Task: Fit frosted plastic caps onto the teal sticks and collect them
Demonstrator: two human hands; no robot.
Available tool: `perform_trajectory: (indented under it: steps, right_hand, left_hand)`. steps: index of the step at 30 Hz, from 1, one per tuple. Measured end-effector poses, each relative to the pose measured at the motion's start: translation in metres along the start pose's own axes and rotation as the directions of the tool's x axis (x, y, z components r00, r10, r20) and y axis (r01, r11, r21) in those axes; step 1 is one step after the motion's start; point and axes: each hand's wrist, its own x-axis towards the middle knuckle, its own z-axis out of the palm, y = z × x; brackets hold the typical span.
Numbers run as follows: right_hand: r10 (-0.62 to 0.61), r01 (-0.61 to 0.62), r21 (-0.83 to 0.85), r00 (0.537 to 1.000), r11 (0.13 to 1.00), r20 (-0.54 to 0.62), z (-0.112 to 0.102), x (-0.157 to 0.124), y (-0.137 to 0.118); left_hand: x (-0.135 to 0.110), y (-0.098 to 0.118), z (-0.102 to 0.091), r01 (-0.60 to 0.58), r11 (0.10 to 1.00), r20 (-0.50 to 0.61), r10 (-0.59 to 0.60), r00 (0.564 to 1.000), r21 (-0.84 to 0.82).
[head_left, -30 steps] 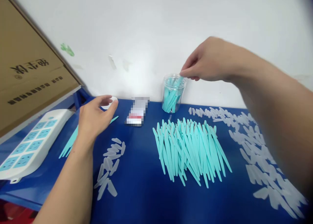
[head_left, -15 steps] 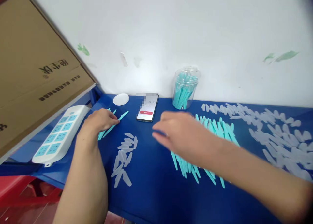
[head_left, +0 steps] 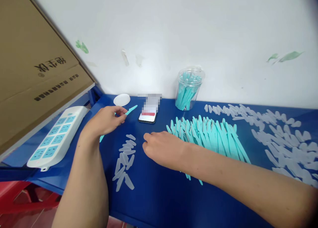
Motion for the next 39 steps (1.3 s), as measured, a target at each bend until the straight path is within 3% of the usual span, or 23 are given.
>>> perform_trajectory:
  steps: [3, 4, 5, 7, 8, 10, 12, 14, 19, 32, 39]
  right_hand:
    - [0.101, -0.089, 0.09, 0.986, 0.992, -0.132, -0.008, -0.024, 0.009]
    - [0.193, -0.139, 0.235, 0.955, 0.962, -0.224, -0.009, -0.036, 0.014]
    - [0.324, -0.168, 0.439, 0.895, 0.882, -0.307, -0.01, -0.05, 0.02]
    - [0.632, -0.07, 0.853, 0.702, 0.518, -0.327, -0.006, -0.079, 0.03]
    - [0.741, 0.036, 0.952, 0.619, 0.303, -0.259, -0.003, -0.092, 0.034]
    - [0.843, 0.211, 0.977, 0.526, -0.003, -0.111, 0.006, -0.113, 0.039]
    - [0.875, 0.332, 0.93, 0.484, -0.158, -0.024, 0.015, -0.122, 0.04]
    - [0.887, 0.404, 0.884, 0.462, -0.235, 0.025, 0.019, -0.123, 0.038]
    - [0.886, 0.441, 0.841, 0.455, -0.313, 0.091, 0.021, -0.118, 0.031]
    - [0.888, 0.389, 0.881, 0.454, -0.268, 0.07, 0.025, -0.12, 0.035]
    - [0.861, 0.313, 0.92, 0.507, -0.234, 0.046, 0.024, -0.118, 0.029]
  left_hand:
    - [-0.01, 0.021, 0.004, -0.091, 0.99, -0.013, 0.09, 0.996, -0.107]
    - [-0.013, 0.03, 0.006, -0.124, 0.982, -0.006, 0.125, 0.992, -0.141]
    - [-0.017, 0.04, 0.008, -0.157, 0.971, 0.012, 0.162, 0.987, -0.183]
    - [-0.025, 0.058, 0.014, -0.208, 0.935, 0.063, 0.235, 0.97, -0.286]
    - [-0.029, 0.066, 0.018, -0.231, 0.91, 0.085, 0.275, 0.958, -0.343]
    - [-0.036, 0.079, 0.025, -0.28, 0.857, 0.112, 0.359, 0.927, -0.432]
    - [-0.041, 0.09, 0.031, -0.336, 0.821, 0.133, 0.438, 0.889, -0.462]
    - [-0.045, 0.098, 0.037, -0.375, 0.805, 0.153, 0.488, 0.859, -0.46]
    - [-0.049, 0.107, 0.042, -0.391, 0.825, 0.115, 0.471, 0.875, -0.407]
    - [-0.048, 0.103, 0.039, -0.427, 0.851, 0.054, 0.463, 0.885, -0.306]
    - [-0.053, 0.112, 0.052, -0.439, 0.836, 0.067, 0.485, 0.872, -0.33]
